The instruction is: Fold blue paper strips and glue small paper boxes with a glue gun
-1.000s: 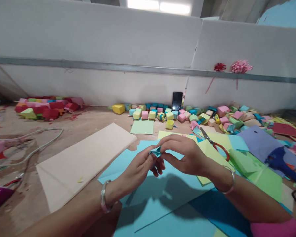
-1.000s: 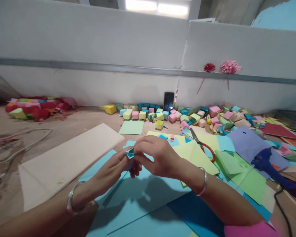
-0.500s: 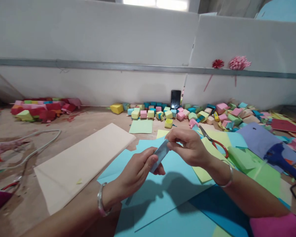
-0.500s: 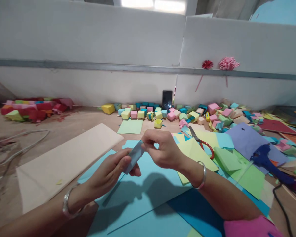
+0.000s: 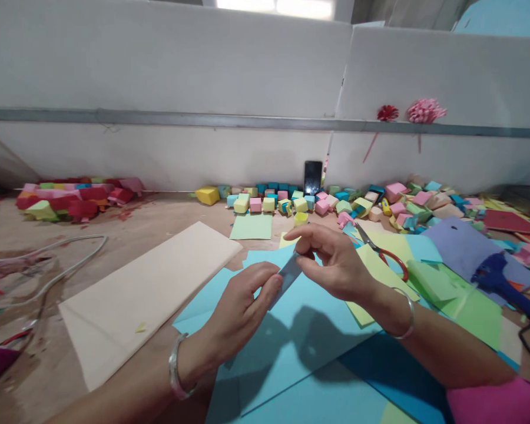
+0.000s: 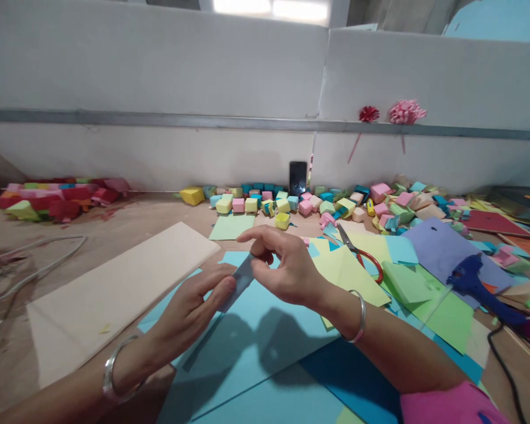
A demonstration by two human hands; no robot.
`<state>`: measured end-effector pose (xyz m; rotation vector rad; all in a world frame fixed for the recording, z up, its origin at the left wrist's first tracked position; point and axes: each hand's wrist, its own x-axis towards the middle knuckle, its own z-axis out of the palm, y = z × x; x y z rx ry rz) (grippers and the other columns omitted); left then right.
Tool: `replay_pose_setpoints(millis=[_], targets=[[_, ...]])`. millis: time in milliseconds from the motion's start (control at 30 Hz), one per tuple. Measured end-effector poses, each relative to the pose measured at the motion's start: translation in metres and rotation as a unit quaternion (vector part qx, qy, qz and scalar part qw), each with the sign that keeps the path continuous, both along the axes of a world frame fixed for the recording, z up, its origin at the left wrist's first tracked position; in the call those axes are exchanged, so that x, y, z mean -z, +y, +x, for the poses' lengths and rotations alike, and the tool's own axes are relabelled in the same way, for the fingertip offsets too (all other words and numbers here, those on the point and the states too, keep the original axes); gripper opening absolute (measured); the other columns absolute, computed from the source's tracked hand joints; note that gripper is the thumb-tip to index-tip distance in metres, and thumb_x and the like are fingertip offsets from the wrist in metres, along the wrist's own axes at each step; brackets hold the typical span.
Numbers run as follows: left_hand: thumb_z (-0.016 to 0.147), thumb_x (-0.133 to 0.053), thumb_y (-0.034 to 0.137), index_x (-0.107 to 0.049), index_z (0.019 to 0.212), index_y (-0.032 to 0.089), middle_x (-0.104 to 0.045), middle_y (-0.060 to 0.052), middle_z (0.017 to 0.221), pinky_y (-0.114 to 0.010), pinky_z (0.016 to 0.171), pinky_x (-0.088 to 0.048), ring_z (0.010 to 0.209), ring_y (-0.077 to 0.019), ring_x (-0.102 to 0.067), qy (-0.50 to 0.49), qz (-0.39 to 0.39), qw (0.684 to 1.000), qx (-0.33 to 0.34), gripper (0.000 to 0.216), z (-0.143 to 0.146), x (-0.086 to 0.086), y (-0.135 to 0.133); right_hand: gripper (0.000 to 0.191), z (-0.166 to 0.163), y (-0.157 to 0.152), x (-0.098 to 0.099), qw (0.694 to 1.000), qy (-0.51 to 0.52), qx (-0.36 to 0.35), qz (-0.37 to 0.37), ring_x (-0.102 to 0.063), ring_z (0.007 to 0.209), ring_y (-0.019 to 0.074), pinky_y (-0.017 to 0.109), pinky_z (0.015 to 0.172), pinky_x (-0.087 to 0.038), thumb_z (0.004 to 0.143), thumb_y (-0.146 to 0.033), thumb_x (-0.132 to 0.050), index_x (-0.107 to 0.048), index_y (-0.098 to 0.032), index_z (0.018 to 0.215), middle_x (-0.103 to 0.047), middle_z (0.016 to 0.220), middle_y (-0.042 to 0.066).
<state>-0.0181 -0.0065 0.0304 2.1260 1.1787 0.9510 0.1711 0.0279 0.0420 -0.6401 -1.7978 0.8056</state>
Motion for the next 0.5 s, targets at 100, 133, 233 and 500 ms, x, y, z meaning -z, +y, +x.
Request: replay_pose_setpoints(millis=[100,133,233,500], targets=[[0.092,-0.054,0.032,-0.067,0.084,0.018,-0.064,-0.003,0.077,-0.027,0.063,-0.044,0.07,-0.0151,-0.056,-0.039,0.037,0.998,-0.03,0.021,-0.0005,-0.0012,0.0021,0.042,-0.0011,-0.0031,0.0013,1.0,-0.005,-0.005,0.017,-0.045,0.063,0.0084,0.023,0.059,-0.04,0.072,0.001,-0.05,-0.064,-0.019,0.106,-0.048,0.067,-0.006],[0.09,-0.057,0.031,-0.068,0.083,0.018,-0.064,-0.003,0.076,-0.027,0.062,-0.044,0.07,-0.015,-0.056,-0.051,0.048,0.997,-0.039,0.018,-0.001,-0.0014,0.0025,0.043,-0.0014,-0.004,0.0017,1.0,-0.007,-0.007,0.022,-0.045,0.063,0.0081,0.022,0.06,-0.041,0.072,0.001,-0.05,-0.064,-0.019,0.107,-0.048,0.069,-0.005],[0.087,-0.061,0.025,-0.069,0.076,0.018,-0.063,-0.002,0.072,-0.025,0.058,-0.043,0.067,-0.0137,-0.056,-0.077,0.081,0.992,-0.051,0.015,-0.0027,-0.0018,0.0024,0.042,-0.0016,-0.0056,0.0014,0.999,-0.03,-0.01,0.021,-0.047,0.064,0.0079,0.022,0.061,-0.043,0.076,-0.001,-0.051,-0.064,-0.019,0.112,-0.052,0.073,-0.004],[0.084,-0.068,0.023,-0.073,0.075,0.019,-0.063,-0.001,0.067,-0.024,0.057,-0.044,0.062,-0.0123,-0.057,-0.049,0.144,0.987,-0.049,0.011,-0.0006,-0.0033,-0.0016,0.011,-0.0032,-0.0078,-0.0021,0.99,-0.129,0.005,0.052,-0.053,0.061,0.0088,0.022,0.058,-0.042,0.083,-0.018,-0.066,-0.066,-0.016,0.073,-0.063,0.067,0.0]])
